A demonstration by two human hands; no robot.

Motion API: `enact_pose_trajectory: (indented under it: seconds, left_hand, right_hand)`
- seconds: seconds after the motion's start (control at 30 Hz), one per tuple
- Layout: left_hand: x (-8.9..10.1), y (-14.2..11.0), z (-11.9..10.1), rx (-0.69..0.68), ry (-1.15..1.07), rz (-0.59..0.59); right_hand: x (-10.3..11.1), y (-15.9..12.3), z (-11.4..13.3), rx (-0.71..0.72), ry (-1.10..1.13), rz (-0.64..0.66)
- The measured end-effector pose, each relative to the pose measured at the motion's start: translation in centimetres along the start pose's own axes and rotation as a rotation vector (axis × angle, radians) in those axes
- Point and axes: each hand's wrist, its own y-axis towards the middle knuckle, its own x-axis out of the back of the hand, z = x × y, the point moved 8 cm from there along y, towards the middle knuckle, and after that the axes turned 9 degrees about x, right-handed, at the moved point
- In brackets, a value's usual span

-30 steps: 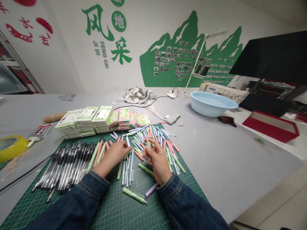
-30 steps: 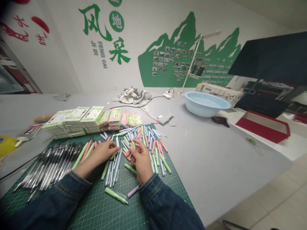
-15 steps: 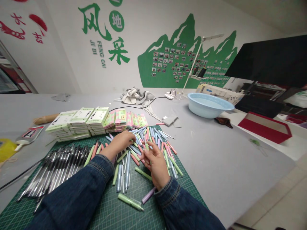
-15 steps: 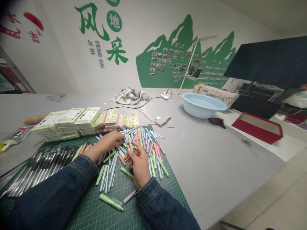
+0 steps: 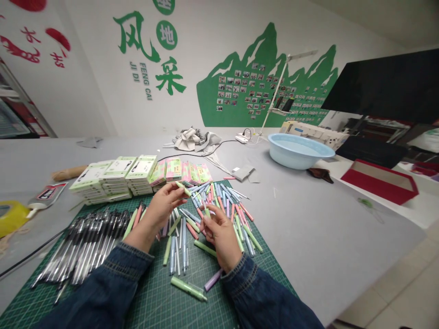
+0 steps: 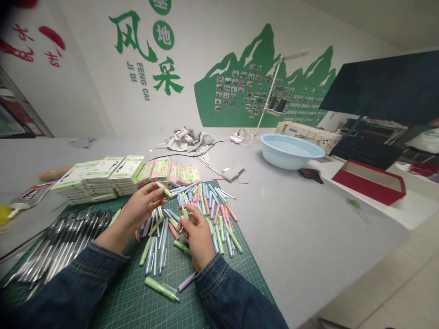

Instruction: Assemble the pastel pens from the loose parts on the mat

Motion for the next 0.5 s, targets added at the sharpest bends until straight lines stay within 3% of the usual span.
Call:
enact_pose_trajectory:
  seconds: [0.07, 0.17, 0.5]
  left_hand:
    - [0.0, -1.1, 0.1, 0.134, -0.343, 0.015]
    - [-0.2, -2.1, -0.8, 0.184, -0.509, 0.022]
    - [-1.0, -2.9, -2.8, 0.12, -0.431, 0.097]
  right_hand:
    - [-0.6, -0.2, -0.1, 0.006, -0.006, 0.043]
    - [-1.2, -0.4, -0.2, -0.003, -0.011, 0.081]
    - [-1.5, -0.5, -0.2, -0.015, -0.047, 0.1]
